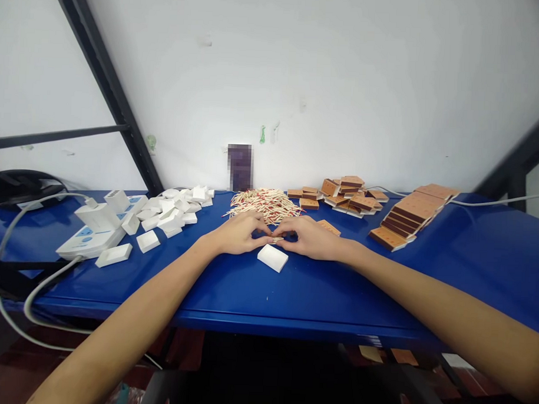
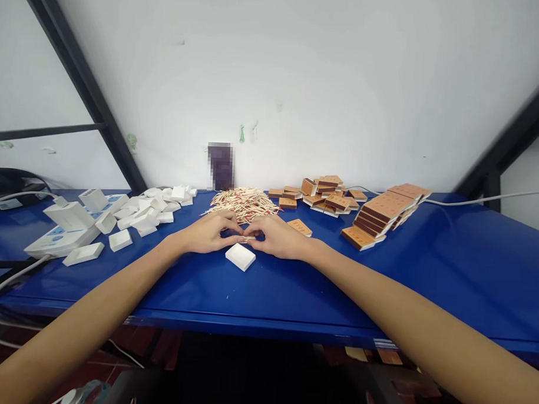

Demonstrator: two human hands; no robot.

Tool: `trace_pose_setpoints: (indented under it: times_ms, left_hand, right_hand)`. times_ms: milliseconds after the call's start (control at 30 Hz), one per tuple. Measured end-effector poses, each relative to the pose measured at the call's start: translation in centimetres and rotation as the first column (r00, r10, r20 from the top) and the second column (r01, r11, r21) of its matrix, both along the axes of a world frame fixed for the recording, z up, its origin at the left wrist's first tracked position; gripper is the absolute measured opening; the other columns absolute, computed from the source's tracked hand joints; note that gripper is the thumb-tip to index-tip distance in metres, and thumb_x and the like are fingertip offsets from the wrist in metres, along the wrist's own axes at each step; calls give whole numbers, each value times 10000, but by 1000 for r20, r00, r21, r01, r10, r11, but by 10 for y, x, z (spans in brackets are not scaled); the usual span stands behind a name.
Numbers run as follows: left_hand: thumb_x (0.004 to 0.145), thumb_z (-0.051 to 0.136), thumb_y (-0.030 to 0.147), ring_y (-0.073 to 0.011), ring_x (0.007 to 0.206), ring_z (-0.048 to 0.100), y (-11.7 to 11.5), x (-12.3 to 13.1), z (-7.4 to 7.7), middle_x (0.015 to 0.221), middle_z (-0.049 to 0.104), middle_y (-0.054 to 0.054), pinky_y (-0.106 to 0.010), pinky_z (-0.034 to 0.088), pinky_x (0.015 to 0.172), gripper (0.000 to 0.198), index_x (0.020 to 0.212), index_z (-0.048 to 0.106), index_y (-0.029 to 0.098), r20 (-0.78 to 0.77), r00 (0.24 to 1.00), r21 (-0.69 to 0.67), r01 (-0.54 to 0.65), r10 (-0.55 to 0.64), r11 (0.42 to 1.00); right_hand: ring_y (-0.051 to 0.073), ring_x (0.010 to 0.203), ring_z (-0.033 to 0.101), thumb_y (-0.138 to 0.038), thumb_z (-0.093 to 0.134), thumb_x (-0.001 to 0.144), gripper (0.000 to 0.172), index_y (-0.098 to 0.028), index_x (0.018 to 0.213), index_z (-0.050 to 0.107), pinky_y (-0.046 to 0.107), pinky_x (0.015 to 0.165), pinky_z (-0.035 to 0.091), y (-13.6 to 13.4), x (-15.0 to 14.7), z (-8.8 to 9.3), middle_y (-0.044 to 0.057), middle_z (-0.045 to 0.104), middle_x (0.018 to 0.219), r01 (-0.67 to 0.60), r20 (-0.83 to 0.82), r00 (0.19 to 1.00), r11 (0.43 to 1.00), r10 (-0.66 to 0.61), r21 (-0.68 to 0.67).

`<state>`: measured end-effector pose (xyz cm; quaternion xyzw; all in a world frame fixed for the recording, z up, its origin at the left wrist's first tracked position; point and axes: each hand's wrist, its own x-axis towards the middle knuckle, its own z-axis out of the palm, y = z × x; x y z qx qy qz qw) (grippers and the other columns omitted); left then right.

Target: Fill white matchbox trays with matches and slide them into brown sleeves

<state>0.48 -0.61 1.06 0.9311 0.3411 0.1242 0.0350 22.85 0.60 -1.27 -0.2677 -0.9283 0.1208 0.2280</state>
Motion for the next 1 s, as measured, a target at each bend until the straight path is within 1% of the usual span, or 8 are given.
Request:
trace_pose_setpoints:
  times_ms: [233,400,533,633,700,833,1000]
  left_hand:
    - [949,521,449,-198,856,567,2,0,-2,892,618,-59,-317,423,776,329,1000,726,196,8,1000,-4,-2,2,1000]
    - [917,570,399,-191,865,580,4,0,-3,926,636,-64,-310,436,770,269,964,714,177,37,999,-35,-19,20,999]
    - [897,568,357,-177,815,568,4,1,-3,871,637,-46,-299,427,726,215,918,682,176,68,997,-64,-18,22,998]
    - [907,530,377,-176,781,548,4,1,-5,818,618,-37,-296,415,693,227,890,629,173,67,998,-73,-13,18,997]
    - [917,508,403,-184,800,545,5,0,-7,838,611,-42,-303,415,706,248,904,604,174,51,999,-58,-13,16,998]
    - [913,516,410,-192,840,555,6,-2,-9,898,613,-51,-301,410,711,247,946,597,179,29,999,-56,-26,27,998]
    - [916,507,392,-177,789,540,5,-3,-7,851,596,-38,-289,399,680,232,922,590,175,24,999,-86,-24,26,996]
  right_hand:
    - [159,749,607,-262,585,922,195,-195,987,757,277,683,418,0,-7,-2,55,697,866,48,29,998,997,-49,55]
    - [152,743,626,-235,599,911,179,-189,975,760,262,669,418,-1,-9,-2,49,729,873,60,-6,998,998,-60,24]
    - [150,721,637,-232,614,896,158,-201,939,763,259,665,432,-1,-10,-3,33,748,846,65,-54,996,998,-65,-3]
    - [146,720,638,-230,627,884,142,-199,919,761,256,665,442,-2,-12,-4,26,757,855,67,-107,992,996,-73,-52]
    - [146,720,640,-224,633,876,133,-195,907,759,257,665,445,-2,-12,-4,26,760,858,68,-120,990,995,-76,-70]
    - [153,743,656,-207,632,873,127,-203,894,757,263,677,453,-4,-12,-4,27,762,864,84,-119,989,994,-91,-64]
    - [152,755,658,-184,640,865,126,-195,918,753,256,682,450,-5,-11,-3,34,758,870,84,-111,990,996,-86,-26]
